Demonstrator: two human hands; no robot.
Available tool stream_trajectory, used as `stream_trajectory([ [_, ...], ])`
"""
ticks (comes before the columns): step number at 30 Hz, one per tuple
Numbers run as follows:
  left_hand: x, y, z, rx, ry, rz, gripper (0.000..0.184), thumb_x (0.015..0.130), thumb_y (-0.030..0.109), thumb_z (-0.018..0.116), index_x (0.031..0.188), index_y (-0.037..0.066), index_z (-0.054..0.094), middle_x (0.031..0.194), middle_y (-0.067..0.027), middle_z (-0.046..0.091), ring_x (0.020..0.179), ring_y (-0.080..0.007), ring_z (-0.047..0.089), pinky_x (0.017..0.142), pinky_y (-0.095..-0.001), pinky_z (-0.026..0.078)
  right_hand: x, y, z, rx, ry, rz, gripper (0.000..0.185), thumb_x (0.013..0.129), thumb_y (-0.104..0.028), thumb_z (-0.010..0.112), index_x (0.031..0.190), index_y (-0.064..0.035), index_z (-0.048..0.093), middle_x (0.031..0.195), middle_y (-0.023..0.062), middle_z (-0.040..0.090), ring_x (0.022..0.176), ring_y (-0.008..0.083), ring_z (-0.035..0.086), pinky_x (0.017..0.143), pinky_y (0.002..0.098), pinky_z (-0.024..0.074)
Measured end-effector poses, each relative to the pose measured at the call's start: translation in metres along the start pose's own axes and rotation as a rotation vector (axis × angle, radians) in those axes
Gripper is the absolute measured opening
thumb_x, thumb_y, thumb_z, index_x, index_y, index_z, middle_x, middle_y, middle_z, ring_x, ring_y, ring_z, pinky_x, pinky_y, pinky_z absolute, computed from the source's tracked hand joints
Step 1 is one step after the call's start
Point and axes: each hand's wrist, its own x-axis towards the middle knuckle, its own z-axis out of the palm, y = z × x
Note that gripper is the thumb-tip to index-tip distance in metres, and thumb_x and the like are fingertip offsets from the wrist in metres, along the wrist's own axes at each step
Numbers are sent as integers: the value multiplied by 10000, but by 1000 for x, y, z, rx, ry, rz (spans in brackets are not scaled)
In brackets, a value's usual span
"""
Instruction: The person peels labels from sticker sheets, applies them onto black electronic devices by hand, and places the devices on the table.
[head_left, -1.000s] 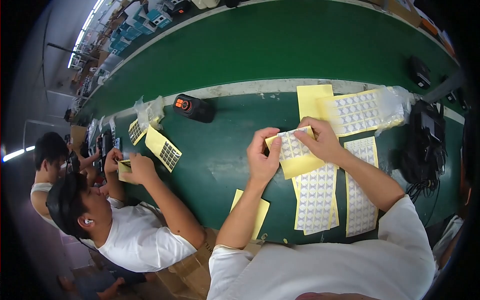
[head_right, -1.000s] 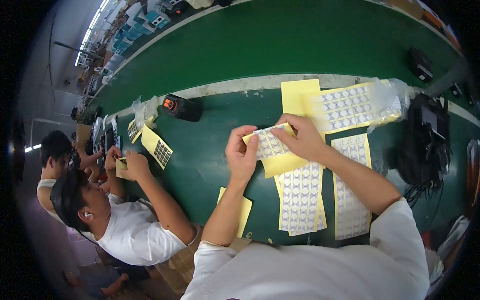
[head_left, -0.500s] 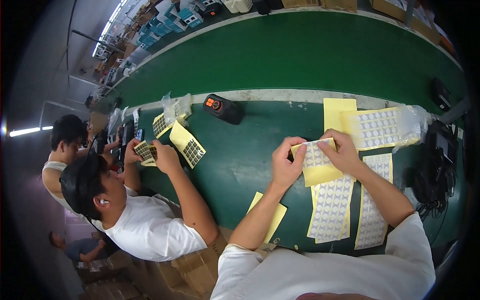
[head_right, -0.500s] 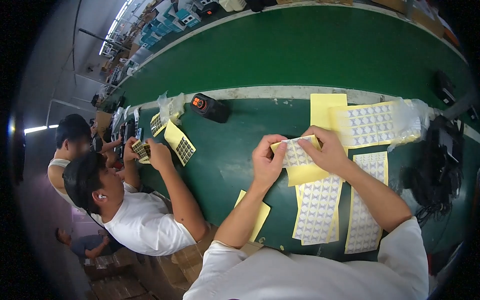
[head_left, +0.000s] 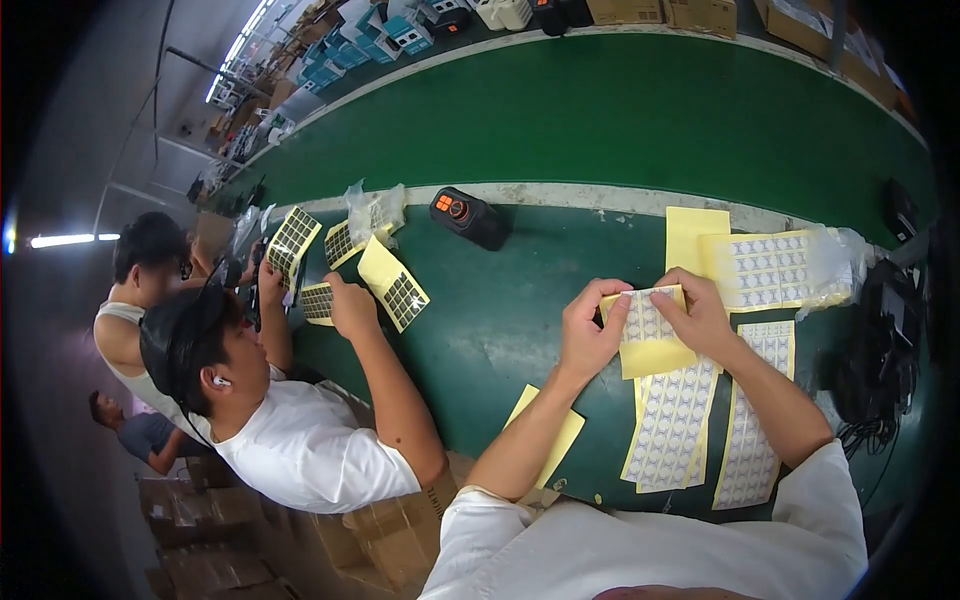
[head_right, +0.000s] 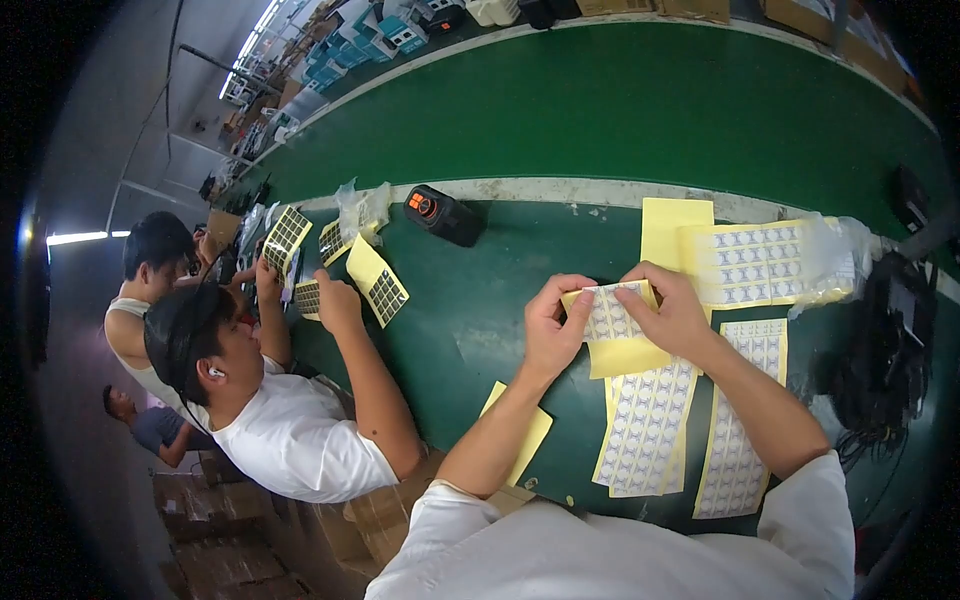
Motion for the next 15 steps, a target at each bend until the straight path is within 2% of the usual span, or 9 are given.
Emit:
stream_trajectory([
  [9,1,2,2,-17,5,-9,96,905,22,582,994,-9,599,881,-17,608,754,-48,555,620,-194,450,0,-2,0,-27,5,14,104,868,-91,632,858,2,587,741,60,606,676,94,542,607,250,433],
  [11,1,6,3,-30,50,-62,75,852,12,608,926,-4,609,828,-79,631,721,-137,598,636,-258,463,0,-2,0,-26,4,9,104,867,-90,632,859,3,587,743,64,608,679,98,547,611,250,434],
  [15,1,5,3,-29,51,-52,73,854,15,606,925,-2,609,828,-79,634,719,-138,599,634,-258,463,0,2,0,-23,7,-25,104,864,-88,633,861,6,591,749,76,615,687,112,561,620,254,439],
])
